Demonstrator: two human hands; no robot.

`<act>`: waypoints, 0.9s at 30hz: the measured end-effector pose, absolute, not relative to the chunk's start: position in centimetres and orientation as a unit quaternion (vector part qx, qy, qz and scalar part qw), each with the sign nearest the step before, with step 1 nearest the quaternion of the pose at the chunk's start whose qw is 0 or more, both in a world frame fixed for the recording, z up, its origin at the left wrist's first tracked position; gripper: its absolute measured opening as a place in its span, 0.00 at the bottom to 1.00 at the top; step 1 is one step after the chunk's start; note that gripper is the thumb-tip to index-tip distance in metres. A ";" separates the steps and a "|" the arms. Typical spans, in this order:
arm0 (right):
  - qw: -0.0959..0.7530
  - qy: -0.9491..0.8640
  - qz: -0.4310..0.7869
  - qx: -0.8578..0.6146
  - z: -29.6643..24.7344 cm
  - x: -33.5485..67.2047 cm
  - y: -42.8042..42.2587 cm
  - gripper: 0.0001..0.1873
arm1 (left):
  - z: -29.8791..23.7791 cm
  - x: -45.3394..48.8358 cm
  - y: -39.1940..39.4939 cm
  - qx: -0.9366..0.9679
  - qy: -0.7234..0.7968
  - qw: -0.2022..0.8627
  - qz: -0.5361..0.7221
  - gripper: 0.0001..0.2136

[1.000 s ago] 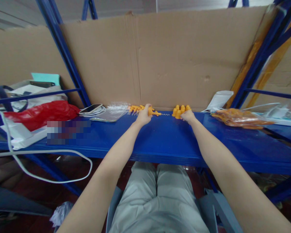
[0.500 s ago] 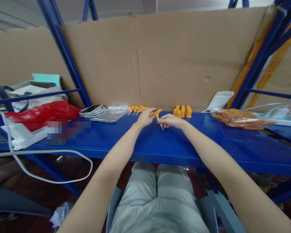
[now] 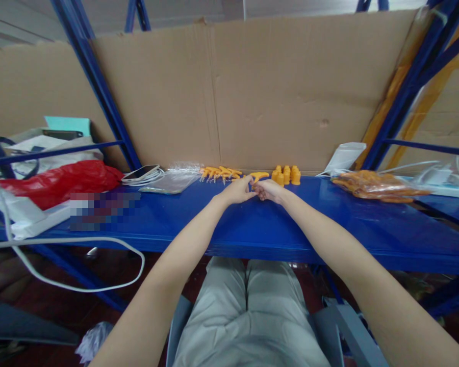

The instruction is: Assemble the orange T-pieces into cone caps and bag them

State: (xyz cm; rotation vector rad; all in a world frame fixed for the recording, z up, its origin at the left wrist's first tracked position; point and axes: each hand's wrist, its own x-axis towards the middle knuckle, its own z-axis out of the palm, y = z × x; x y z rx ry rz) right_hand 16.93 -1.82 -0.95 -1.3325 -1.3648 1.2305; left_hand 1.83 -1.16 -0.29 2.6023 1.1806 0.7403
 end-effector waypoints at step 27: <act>0.421 -0.545 0.485 -0.540 -0.5 16.5 -2.6 0.16 | -0.7 1.2 -0.2 0.868 0.421 0.140 0.224 0.09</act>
